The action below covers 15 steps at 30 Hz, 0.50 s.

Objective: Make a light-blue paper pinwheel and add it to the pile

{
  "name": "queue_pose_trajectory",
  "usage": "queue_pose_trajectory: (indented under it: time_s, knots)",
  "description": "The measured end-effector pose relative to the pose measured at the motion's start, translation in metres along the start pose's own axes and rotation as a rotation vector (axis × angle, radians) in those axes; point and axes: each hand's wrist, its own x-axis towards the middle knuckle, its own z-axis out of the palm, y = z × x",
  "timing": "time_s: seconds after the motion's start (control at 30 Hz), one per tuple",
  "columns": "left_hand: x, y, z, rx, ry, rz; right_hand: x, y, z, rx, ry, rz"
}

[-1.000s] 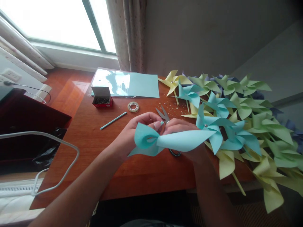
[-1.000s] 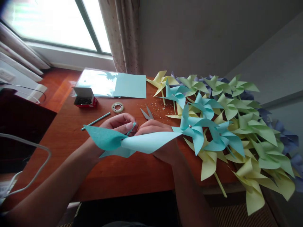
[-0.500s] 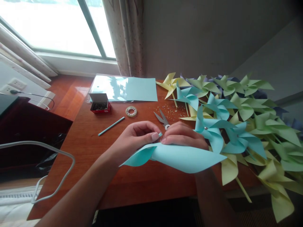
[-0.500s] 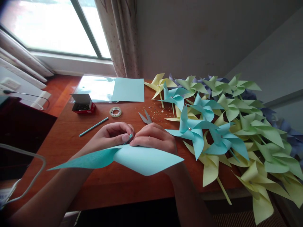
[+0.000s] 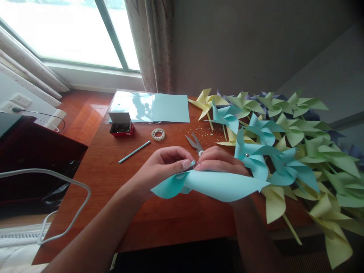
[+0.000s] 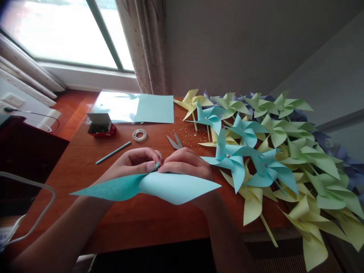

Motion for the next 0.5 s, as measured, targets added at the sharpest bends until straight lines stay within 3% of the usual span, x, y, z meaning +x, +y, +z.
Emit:
queue_pose_trajectory:
  time_s: [0.5]
  knots:
    - [0.0012,0.0024,0.0032,-0.022,0.001,0.007,-0.0008,-0.0001,0.0036,0.0,0.027,0.036]
